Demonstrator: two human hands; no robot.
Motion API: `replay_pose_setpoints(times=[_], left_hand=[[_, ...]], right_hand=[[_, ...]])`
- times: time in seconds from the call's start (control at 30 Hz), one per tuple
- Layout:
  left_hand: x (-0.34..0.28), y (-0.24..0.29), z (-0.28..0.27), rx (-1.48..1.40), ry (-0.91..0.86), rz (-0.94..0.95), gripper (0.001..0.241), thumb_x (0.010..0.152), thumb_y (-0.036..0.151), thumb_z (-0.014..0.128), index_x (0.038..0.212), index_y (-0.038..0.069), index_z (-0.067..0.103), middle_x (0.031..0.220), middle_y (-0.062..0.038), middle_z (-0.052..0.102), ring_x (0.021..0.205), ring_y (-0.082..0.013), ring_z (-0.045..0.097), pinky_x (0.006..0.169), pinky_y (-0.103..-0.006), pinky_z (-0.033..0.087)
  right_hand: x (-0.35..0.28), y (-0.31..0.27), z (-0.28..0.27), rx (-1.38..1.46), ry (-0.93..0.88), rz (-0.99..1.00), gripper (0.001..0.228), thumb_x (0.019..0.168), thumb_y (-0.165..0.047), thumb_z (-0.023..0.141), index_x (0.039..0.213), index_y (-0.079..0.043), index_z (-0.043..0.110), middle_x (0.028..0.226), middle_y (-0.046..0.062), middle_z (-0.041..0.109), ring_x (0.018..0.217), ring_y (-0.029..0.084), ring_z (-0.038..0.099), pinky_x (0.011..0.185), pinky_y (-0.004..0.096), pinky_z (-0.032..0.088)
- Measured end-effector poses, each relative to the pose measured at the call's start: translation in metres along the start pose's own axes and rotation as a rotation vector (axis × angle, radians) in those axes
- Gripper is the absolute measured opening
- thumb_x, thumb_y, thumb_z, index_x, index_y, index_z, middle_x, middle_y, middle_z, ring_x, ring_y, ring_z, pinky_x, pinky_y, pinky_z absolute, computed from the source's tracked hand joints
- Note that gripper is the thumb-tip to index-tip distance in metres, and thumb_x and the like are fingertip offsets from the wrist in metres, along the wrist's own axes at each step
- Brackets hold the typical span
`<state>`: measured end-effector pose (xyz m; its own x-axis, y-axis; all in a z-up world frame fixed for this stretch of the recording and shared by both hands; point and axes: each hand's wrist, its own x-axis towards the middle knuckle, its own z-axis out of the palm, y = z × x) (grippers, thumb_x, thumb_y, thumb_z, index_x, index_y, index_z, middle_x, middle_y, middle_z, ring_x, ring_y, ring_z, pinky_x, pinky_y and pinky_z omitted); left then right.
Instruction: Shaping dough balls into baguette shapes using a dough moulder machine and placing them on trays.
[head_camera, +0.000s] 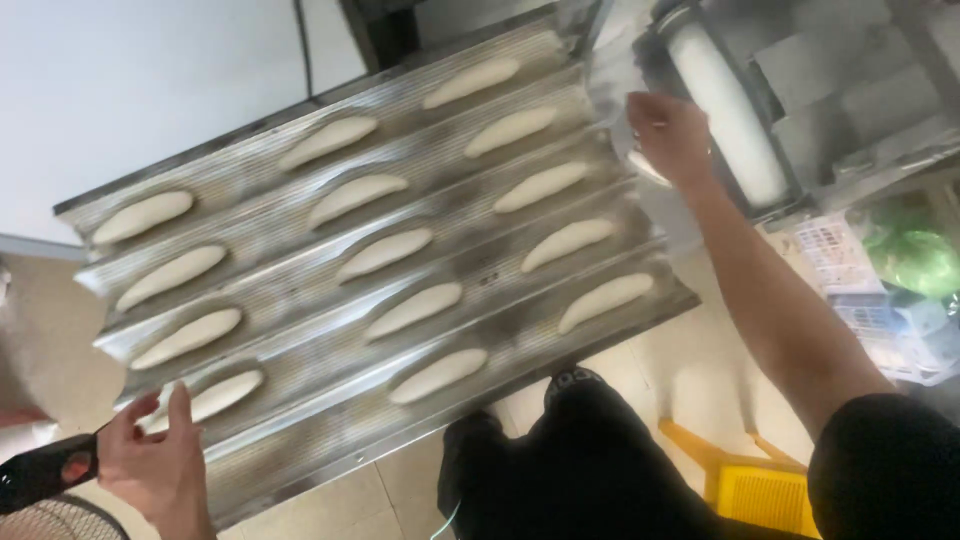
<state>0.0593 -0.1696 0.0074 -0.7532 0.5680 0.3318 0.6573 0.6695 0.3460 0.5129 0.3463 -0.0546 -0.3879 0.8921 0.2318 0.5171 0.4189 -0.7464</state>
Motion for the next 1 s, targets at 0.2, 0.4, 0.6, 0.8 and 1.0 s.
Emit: replay_pose_setpoints(times=[0.2,0.4,0.6,0.8,1.0], left_hand=[[0.001,0.195,0.057,-0.421,-0.266,-0.241,0.023,0.103,0.004,0.072,0.124,-0.004,0.068,0.107,-0.021,0.073,0.062,-0.0231,0.067,0.038,-0.0301,0.048],[-0.031,0.361,0.11,-0.572,-0.67,-0.126,0.029,0.094,0.016,0.071,0.122,0.011,0.074,0.078,-0.01,0.079,0.041,-0.0088,0.051,0.031,-0.0222,0.034],[-0.058,0.452,0.154,-0.628,-0.838,-0.021,0.03,0.092,0.036,0.075,0.115,0.017,0.08,0.082,-0.015,0.078,0.068,-0.0288,0.071,0.062,-0.0381,0.058],[-0.058,0.488,0.177,-0.835,-0.839,-0.042,0.035,0.094,0.042,0.069,0.117,0.016,0.076,0.085,-0.008,0.078,0.074,-0.0257,0.076,0.075,-0.0421,0.06],[-0.035,0.422,0.116,-1.532,-0.911,-0.562,0.09,0.089,0.058,0.074,0.136,-0.015,0.046,0.109,-0.027,0.069,0.092,-0.031,0.073,0.088,-0.0457,0.063]], right_hand=[[0.028,0.341,0.02,-0.534,-0.234,0.235,0.04,0.106,-0.035,0.049,0.121,-0.005,0.072,0.117,0.023,0.072,0.099,0.045,0.067,0.084,0.053,0.054],[0.005,0.303,0.038,-0.484,-0.199,0.503,0.064,0.108,-0.048,0.055,0.129,0.013,0.055,0.123,0.03,0.061,0.11,0.044,0.062,0.094,0.054,0.051],[0.018,0.279,0.004,-0.287,-0.275,0.187,0.041,0.095,-0.033,0.077,0.123,-0.006,0.064,0.111,0.023,0.071,0.11,0.046,0.068,0.092,0.059,0.053],[0.018,0.077,-0.082,-0.288,-0.111,-0.329,0.035,0.105,-0.044,0.078,0.122,-0.014,0.08,0.098,0.013,0.075,0.09,0.033,0.07,0.074,0.042,0.055],[-0.045,-0.084,-0.071,0.404,-0.486,-0.202,0.05,0.088,-0.004,0.083,0.136,-0.005,0.068,0.128,0.019,0.063,0.106,0.035,0.069,0.083,0.047,0.058]])
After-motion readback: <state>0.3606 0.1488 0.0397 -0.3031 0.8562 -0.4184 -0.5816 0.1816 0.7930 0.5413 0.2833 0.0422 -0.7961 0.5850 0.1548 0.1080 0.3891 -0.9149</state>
